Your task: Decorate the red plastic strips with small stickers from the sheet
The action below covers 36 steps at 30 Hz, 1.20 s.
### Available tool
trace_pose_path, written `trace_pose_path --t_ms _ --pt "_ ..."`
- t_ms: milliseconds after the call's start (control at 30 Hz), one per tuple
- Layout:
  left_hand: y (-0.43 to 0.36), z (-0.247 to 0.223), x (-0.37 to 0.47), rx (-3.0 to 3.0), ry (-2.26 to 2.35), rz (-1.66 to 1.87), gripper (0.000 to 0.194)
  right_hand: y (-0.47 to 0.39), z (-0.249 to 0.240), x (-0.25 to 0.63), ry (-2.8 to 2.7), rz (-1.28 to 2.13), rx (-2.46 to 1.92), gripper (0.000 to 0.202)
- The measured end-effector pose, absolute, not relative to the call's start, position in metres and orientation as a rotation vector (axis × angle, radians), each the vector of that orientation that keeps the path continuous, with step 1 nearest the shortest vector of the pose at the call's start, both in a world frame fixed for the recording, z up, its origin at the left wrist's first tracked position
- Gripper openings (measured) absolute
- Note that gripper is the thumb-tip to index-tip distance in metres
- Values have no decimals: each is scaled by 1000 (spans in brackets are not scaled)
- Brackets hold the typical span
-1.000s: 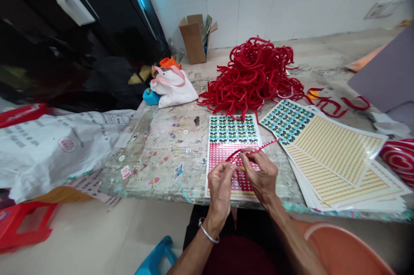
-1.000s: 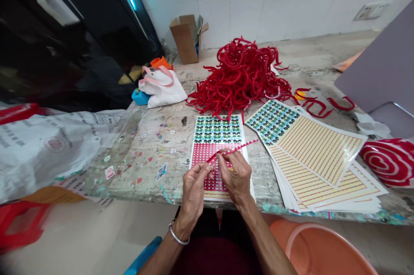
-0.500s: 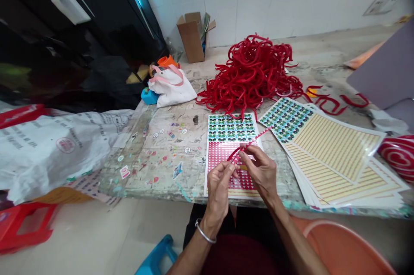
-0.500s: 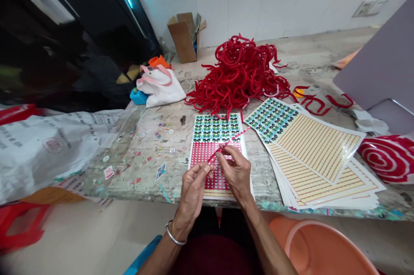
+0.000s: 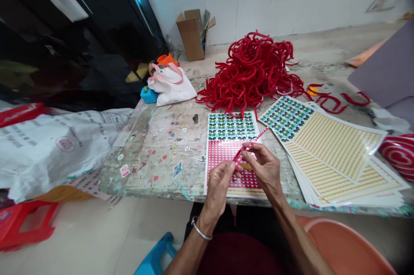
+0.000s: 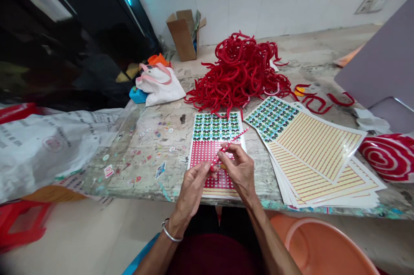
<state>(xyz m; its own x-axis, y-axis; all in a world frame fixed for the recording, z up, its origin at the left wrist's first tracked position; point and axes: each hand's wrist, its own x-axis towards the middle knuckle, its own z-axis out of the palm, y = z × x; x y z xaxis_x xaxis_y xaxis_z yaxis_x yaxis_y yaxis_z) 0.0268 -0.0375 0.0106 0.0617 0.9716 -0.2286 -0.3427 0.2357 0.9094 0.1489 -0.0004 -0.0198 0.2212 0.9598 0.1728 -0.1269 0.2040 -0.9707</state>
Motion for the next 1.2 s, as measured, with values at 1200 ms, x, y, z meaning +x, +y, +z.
trace_pose_path --t_ms 1200 --pt "-44 17 15 912 864 851 23 -19 -2 166 -1045 1151 -1106 12"
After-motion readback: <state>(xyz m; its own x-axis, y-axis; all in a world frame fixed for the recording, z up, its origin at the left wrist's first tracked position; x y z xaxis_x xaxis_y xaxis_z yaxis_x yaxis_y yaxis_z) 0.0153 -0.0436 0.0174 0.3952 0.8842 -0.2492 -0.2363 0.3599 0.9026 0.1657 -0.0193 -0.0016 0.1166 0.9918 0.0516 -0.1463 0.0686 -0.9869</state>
